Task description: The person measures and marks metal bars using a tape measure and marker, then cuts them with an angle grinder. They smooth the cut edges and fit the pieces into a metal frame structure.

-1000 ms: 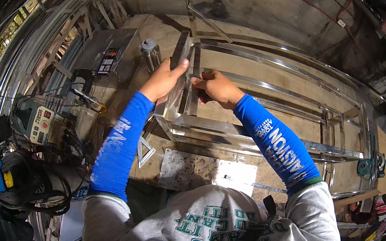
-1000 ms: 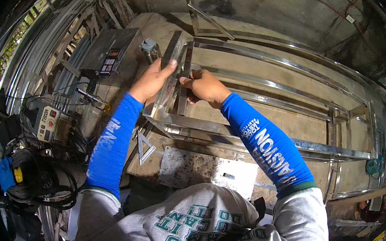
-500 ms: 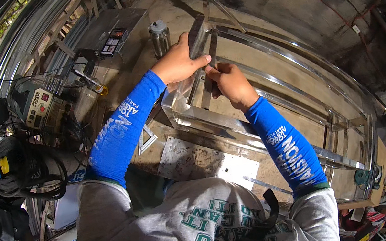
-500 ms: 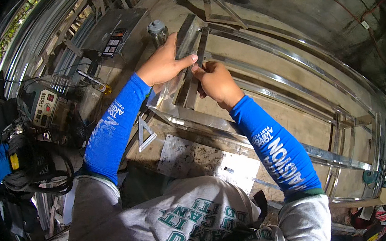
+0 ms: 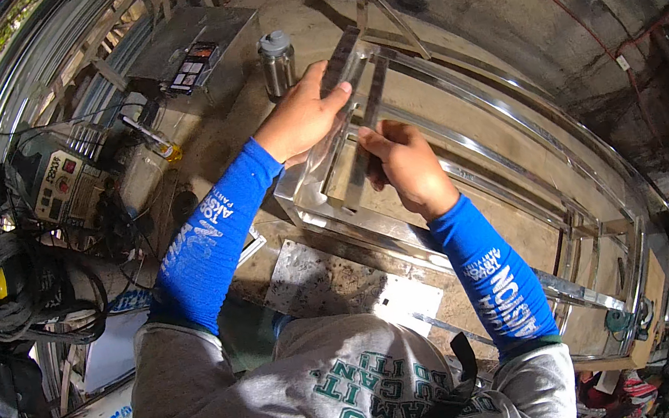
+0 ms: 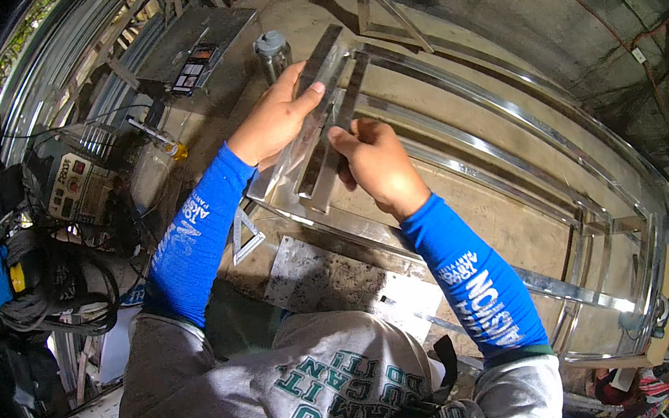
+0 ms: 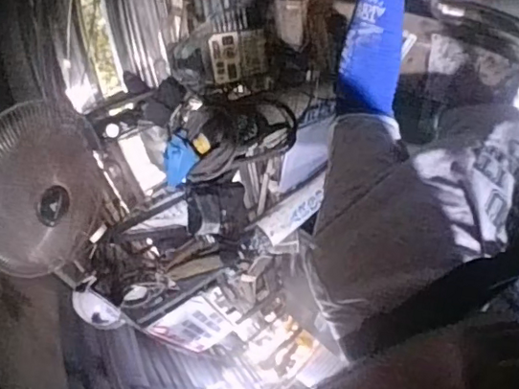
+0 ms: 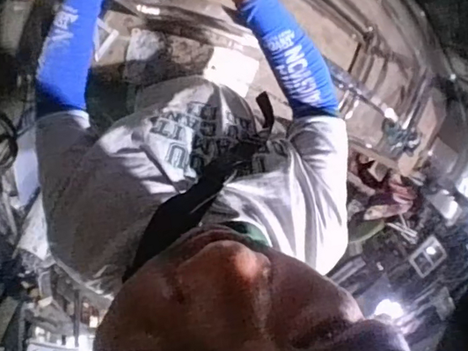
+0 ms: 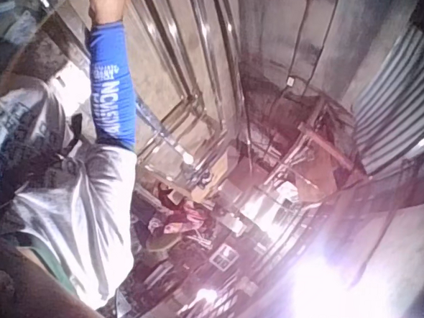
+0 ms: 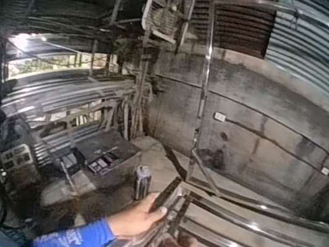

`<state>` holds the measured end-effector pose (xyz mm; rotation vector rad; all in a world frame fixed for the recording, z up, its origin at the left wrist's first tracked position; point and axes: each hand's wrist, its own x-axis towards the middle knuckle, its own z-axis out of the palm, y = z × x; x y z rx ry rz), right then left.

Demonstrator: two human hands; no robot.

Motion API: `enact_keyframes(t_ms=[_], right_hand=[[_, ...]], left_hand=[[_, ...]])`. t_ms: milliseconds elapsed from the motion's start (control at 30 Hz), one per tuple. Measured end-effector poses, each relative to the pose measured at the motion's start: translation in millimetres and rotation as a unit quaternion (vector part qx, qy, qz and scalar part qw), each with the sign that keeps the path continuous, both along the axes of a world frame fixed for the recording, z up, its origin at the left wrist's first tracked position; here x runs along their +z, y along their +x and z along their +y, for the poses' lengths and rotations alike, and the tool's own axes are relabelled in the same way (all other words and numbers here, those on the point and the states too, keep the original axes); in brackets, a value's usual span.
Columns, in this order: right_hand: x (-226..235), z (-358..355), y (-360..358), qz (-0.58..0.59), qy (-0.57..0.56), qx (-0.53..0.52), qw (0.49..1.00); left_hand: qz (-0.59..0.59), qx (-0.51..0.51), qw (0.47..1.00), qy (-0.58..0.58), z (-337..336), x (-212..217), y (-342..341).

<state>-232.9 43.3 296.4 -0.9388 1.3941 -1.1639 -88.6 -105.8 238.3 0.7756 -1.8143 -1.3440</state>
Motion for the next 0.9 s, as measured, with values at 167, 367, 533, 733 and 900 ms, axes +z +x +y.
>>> enact_keyframes(t_ms=[167,367,533,733,900], right_hand=[[-10.5,-18.9,2.3,-0.001,0.014,-0.003,1.000],[-9.1,-21.2,3.8,0.002,0.014,-0.005,1.000],[-20.0,-22.9,1.8,0.000,-0.019,-0.001,1.000],[-24.6,-23.9,5.4,0.025,-0.034,-0.023,0.999],[-25.5,-22.8,4.3,0.016,-0.037,-0.024,0.999]], left_hand=[[0.009,-0.029,0.998,0.060,9.6,20.0,-1.2],[0.002,-0.038,0.995,0.091,8.5,18.9,1.2],[-0.013,-0.064,0.974,0.219,10.2,34.1,3.0],[0.014,-0.145,0.945,0.295,1.1,28.6,11.5],[0.017,-0.153,0.949,0.276,3.0,30.6,11.0]])
